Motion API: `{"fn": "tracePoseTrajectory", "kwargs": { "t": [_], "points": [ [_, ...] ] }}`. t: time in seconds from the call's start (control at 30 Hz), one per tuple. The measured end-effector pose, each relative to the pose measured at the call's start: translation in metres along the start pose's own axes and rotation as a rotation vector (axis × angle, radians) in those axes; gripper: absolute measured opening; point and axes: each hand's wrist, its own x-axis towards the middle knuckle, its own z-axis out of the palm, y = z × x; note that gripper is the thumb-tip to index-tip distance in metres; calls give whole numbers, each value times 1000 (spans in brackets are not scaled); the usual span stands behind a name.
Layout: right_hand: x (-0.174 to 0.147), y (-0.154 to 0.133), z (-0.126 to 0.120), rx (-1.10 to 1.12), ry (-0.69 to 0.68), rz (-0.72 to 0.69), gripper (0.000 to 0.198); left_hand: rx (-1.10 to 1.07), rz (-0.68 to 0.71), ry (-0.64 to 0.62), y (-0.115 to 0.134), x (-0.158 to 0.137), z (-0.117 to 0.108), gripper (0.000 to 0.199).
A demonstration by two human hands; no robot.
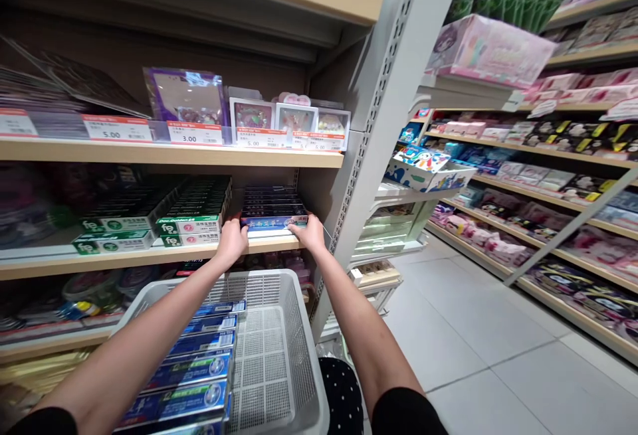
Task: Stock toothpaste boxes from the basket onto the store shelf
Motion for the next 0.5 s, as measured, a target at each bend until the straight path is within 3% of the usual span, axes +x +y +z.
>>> {"fn": "tracePoseTrajectory", "kwargs": {
  "t": [0.2,0.4,0.5],
  "points": [
    [-21,-7,1,-5,60,18,97,-56,118,-47,-4,-12,-12,39],
    [-74,-19,5,76,169,-61,89,-202,333,-83,-26,-50,-37,55],
    [-108,-32,7,190,127,-120,84,-249,430,-126,-42,-78,-64,51]
  ]
}}
